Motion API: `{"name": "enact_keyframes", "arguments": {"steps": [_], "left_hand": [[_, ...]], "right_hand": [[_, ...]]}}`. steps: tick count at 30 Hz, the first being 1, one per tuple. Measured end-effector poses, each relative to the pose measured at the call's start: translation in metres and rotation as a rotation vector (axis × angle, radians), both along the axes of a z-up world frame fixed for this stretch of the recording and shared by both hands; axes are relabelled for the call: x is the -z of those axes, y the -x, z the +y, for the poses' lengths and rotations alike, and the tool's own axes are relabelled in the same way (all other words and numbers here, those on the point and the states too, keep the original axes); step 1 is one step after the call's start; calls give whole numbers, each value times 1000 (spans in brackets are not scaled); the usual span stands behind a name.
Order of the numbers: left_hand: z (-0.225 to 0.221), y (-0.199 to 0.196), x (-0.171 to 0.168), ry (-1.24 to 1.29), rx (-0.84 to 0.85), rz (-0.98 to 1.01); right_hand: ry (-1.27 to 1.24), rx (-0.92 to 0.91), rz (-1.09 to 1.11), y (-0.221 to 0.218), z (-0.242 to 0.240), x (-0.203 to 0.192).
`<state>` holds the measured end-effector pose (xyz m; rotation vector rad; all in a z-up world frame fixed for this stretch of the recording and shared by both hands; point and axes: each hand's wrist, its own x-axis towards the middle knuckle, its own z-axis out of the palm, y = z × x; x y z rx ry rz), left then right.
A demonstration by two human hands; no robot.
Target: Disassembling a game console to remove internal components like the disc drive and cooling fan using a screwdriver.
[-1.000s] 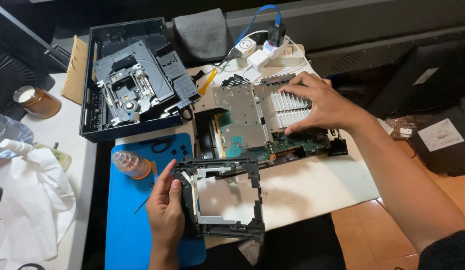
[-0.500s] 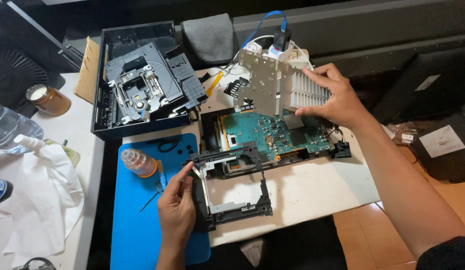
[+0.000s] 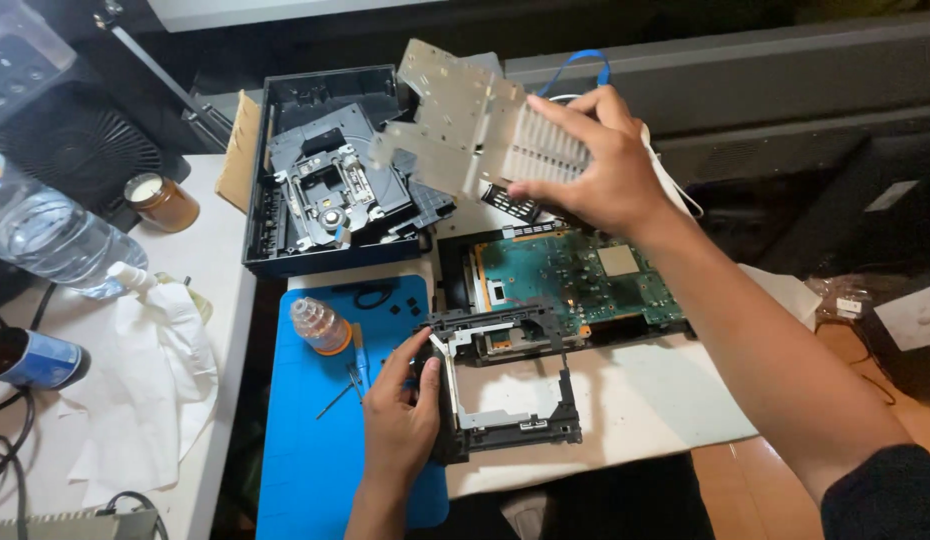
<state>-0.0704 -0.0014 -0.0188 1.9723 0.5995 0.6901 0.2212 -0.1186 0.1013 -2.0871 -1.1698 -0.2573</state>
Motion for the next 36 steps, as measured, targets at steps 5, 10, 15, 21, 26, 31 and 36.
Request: {"name": "enact_keyframes", "arguments": {"steps": [5, 10, 15, 21, 26, 31, 36], "left_hand": [[2, 0, 3, -9, 15, -16], [3, 2, 2, -8, 43, -54], [3, 2, 0, 5, 43, -74], [5, 2, 12, -48, -52, -132], [6, 4, 7, 2, -115, -102], [7, 2, 10, 27, -114, -51], [4, 2, 2, 109, -174, 104]], "right_hand": [[152, 140, 184, 37, 88, -24], [318, 179, 255, 62, 163, -27], [422, 189, 98, 71, 212, -10], [324, 235, 33, 72, 217, 10], [284, 124, 19, 75, 198, 4], [275, 52, 30, 79, 178, 2], [181, -58, -93, 81, 158, 6]]}}
